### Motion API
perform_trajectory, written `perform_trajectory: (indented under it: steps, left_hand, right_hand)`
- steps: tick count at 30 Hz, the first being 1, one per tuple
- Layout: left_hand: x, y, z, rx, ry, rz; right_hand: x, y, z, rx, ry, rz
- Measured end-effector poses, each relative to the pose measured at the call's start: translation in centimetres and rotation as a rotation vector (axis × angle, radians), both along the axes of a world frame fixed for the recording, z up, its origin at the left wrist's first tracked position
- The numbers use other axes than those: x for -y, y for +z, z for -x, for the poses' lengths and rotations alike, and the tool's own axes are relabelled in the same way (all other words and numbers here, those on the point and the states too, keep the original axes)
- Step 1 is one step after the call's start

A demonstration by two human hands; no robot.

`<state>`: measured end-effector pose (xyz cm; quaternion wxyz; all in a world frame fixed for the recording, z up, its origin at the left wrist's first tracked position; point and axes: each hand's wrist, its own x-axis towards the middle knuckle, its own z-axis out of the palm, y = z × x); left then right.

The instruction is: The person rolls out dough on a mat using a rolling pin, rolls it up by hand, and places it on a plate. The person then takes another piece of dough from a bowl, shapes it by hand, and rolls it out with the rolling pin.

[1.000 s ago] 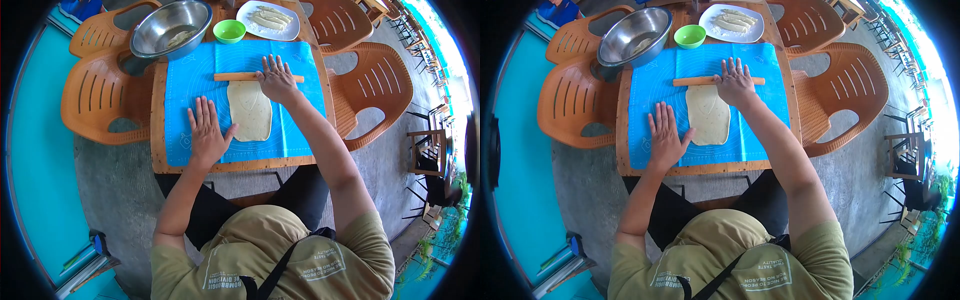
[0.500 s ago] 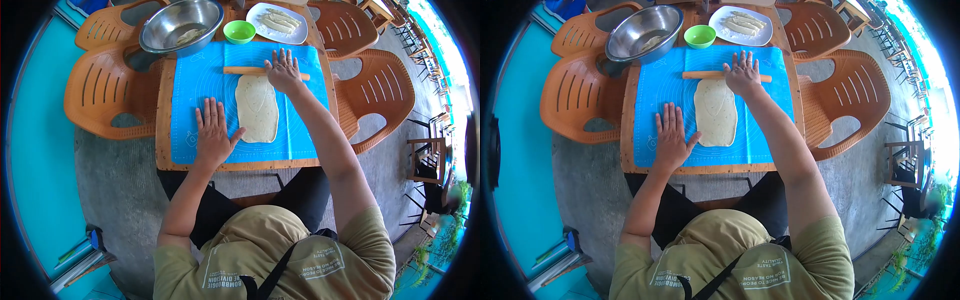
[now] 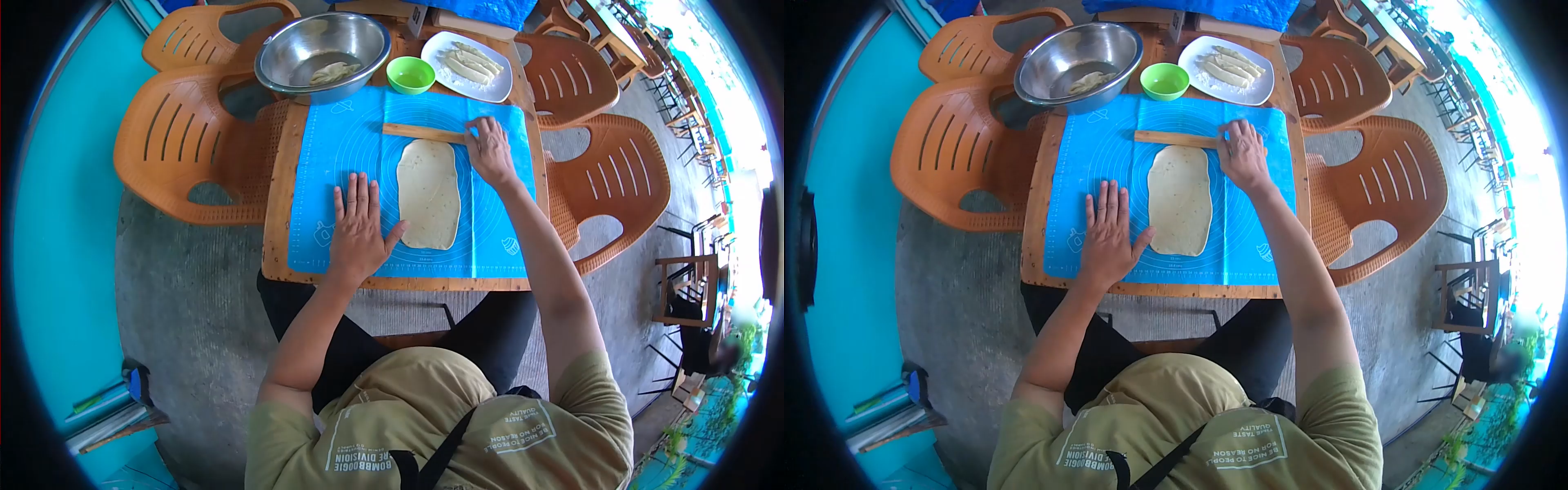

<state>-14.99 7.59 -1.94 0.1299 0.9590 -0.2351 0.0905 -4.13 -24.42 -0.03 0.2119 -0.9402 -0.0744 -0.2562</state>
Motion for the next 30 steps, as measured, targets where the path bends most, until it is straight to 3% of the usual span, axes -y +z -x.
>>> perform_trajectory:
  steps: [2, 12, 21, 27, 30]
  left_hand:
    - [0.0, 0.1, 0.1, 0.013, -0.003, 0.006]
    - [-0.1, -0.6, 0.1, 0.023, 0.011, -0.011]
    - [0.2, 0.5, -0.8, -0.079, 0.049, 0.049]
    - [1.8, 3.5, -5.1, 0.034, -0.094, 0.161]
    - [2.5, 2.3, -7.3, -0.119, -0.076, 0.075]
  right_hand:
    - [0.8, 0.2, 0.9, -0.055, 0.143, 0.091]
    - [1.8, -0.4, -0.3, 0.001, 0.097, 0.094]
    - [-1.8, 1.5, 6.6, 0.008, 0.183, 0.142]
    - [-1.9, -1.4, 6.4, -0.131, 0.053, 0.17]
    - [-2.2, -1.6, 6.1, -0.18, 0.011, 0.203]
